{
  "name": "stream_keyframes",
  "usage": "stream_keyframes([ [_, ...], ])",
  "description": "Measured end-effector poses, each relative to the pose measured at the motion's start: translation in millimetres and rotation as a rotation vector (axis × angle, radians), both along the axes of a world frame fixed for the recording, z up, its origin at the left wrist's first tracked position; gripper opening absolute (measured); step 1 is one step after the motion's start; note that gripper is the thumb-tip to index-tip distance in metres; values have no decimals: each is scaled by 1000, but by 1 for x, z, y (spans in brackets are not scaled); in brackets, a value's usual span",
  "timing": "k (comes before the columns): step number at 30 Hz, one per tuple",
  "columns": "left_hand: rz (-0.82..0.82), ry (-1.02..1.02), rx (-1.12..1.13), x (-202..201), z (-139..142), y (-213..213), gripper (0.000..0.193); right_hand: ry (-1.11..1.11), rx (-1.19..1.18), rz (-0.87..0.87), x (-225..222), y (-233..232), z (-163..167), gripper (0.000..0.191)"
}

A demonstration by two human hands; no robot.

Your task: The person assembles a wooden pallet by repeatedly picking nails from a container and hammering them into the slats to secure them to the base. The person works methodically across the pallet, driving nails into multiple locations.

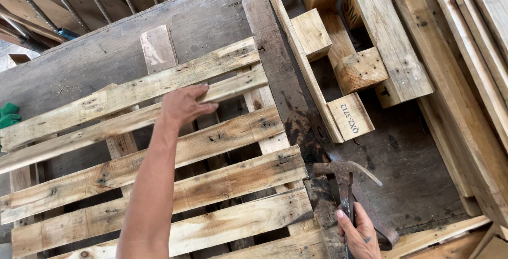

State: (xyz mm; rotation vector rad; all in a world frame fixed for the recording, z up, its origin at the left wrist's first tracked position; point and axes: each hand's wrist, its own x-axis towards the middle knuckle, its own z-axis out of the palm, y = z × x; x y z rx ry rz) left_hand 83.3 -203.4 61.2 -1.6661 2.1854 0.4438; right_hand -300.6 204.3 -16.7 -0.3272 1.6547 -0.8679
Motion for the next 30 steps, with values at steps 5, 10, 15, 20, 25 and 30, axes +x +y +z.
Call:
stream_keyframes([
  [5, 170, -52, 85, 3, 18, -35, 77, 2, -9, 2, 1, 7, 0, 22],
  [10, 129, -19, -14, 8, 13, -46, 77, 33, 30, 22, 5, 10, -4, 22],
  [15, 102, 5, -29, 13, 6, -49, 73, 56, 8, 46, 8, 12, -9, 26],
  [20, -94, 24, -195, 18, 6, -54, 75, 83, -43, 59, -2, 6, -5, 30],
  [25, -106, -97, -107, 9, -18, -52, 74, 299, -87, 192, -18, -29, 15, 34],
  [30, -83, -190, -207, 4, -51, -39, 82, 564, -338, 445, -29, -105, 55, 29],
])
